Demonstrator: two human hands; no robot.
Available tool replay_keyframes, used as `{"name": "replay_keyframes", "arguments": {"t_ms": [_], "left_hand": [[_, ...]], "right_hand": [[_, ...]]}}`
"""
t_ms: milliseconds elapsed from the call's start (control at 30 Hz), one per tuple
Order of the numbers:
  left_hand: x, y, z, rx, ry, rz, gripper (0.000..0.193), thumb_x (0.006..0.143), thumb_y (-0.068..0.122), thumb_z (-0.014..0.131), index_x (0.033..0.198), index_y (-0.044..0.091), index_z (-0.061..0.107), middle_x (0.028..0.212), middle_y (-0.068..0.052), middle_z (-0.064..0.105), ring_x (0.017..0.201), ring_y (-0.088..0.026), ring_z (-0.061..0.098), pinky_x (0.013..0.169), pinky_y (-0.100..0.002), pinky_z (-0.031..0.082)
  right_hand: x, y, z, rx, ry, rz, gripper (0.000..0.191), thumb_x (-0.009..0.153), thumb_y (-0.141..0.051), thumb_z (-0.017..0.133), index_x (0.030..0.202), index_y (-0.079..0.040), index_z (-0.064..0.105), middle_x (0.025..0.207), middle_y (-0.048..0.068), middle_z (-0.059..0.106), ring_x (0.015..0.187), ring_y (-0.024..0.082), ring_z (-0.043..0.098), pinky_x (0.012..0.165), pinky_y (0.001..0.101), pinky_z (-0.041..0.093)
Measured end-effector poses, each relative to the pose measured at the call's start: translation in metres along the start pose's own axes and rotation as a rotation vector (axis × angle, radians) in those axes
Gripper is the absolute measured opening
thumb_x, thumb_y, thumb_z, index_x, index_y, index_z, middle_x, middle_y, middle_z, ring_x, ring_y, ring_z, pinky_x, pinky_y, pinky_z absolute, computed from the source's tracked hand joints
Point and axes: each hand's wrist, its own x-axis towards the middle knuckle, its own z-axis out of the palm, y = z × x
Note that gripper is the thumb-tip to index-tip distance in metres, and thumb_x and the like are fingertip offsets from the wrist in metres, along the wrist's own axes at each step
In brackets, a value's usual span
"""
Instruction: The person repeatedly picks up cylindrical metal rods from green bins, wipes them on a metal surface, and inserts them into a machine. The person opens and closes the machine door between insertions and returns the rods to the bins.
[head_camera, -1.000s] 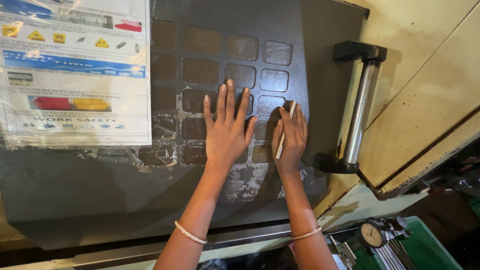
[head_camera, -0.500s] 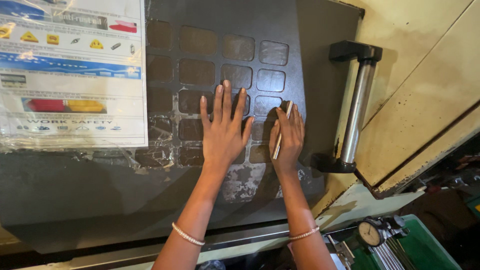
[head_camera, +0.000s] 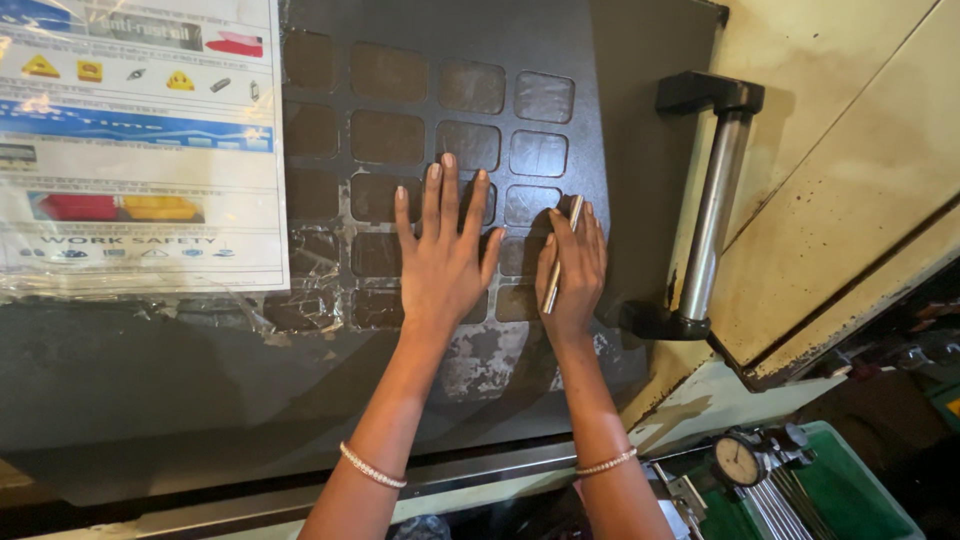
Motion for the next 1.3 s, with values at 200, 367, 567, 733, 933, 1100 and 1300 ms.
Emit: {"name": "replay_keyframes", "arguments": {"t_ms": [200, 367, 567, 733, 933, 1100, 1300], "left_hand": [[-0.0004, 0.0007, 0.0010, 0.013, -0.019, 0.002, 0.066, 0.108, 0.050, 0.047, 0.164, 0.015, 0.038, 0.170, -0.020, 0.022, 0.159, -0.032, 0.020, 0.127, -0.061, 0.009], [-0.0005, -0.0002, 0.0027, 0.016, -0.021, 0.003, 0.066, 0.109, 0.051, 0.046, 0.164, 0.015, 0.037, 0.171, -0.020, 0.021, 0.159, -0.031, 0.019, 0.127, -0.061, 0.009], [-0.0005, 0.0000, 0.0031, 0.015, -0.015, 0.003, 0.067, 0.108, 0.050, 0.047, 0.164, 0.015, 0.036, 0.171, -0.020, 0.020, 0.159, -0.032, 0.019, 0.127, -0.061, 0.009], [-0.0002, -0.0001, 0.0018, -0.010, -0.001, -0.003, 0.066, 0.107, 0.049, 0.049, 0.163, 0.015, 0.038, 0.170, -0.020, 0.022, 0.159, -0.031, 0.020, 0.127, -0.061, 0.010], [0.0009, 0.0002, 0.0015, -0.016, 0.007, -0.003, 0.065, 0.107, 0.049, 0.049, 0.162, 0.015, 0.040, 0.170, -0.020, 0.023, 0.158, -0.032, 0.021, 0.127, -0.061, 0.011], [0.0007, 0.0002, 0.0011, -0.021, 0.007, -0.001, 0.066, 0.107, 0.049, 0.049, 0.162, 0.015, 0.039, 0.170, -0.020, 0.023, 0.158, -0.031, 0.021, 0.127, -0.061, 0.011], [0.0004, 0.0002, 0.0007, -0.010, 0.008, 0.002, 0.067, 0.107, 0.049, 0.049, 0.163, 0.014, 0.039, 0.170, -0.020, 0.023, 0.158, -0.031, 0.020, 0.127, -0.061, 0.010]], "right_hand": [[-0.0014, 0.0026, 0.0007, 0.010, 0.013, -0.006, 0.031, 0.102, -0.003, 0.059, 0.131, 0.002, 0.064, 0.140, 0.032, 0.060, 0.138, 0.047, 0.054, 0.119, 0.0566, 0.040], [-0.0035, 0.0048, 0.0037, -0.011, 0.010, 0.004, 0.030, 0.102, -0.002, 0.060, 0.131, 0.002, 0.065, 0.140, 0.030, 0.060, 0.139, 0.046, 0.055, 0.120, 0.0568, 0.040], [-0.0064, 0.0042, 0.0055, 0.026, 0.085, 0.060, 0.030, 0.104, -0.002, 0.058, 0.133, 0.005, 0.062, 0.142, 0.036, 0.054, 0.140, 0.050, 0.052, 0.119, 0.0533, 0.042], [-0.0063, 0.0017, 0.0049, 0.018, 0.098, 0.086, 0.031, 0.106, -0.002, 0.055, 0.135, 0.006, 0.061, 0.147, 0.037, 0.050, 0.142, 0.052, 0.048, 0.119, 0.0523, 0.041], [-0.0051, 0.0006, 0.0034, 0.018, 0.090, 0.071, 0.030, 0.106, -0.002, 0.055, 0.134, 0.006, 0.061, 0.146, 0.038, 0.052, 0.142, 0.051, 0.049, 0.119, 0.0531, 0.041], [-0.0049, 0.0013, 0.0030, -0.021, 0.067, 0.044, 0.030, 0.103, -0.003, 0.058, 0.131, 0.006, 0.064, 0.140, 0.037, 0.056, 0.139, 0.050, 0.052, 0.118, 0.0541, 0.041], [-0.0057, 0.0023, 0.0035, -0.037, 0.053, 0.052, 0.029, 0.103, -0.002, 0.058, 0.130, 0.005, 0.065, 0.136, 0.035, 0.060, 0.139, 0.049, 0.054, 0.118, 0.0538, 0.042]]}}
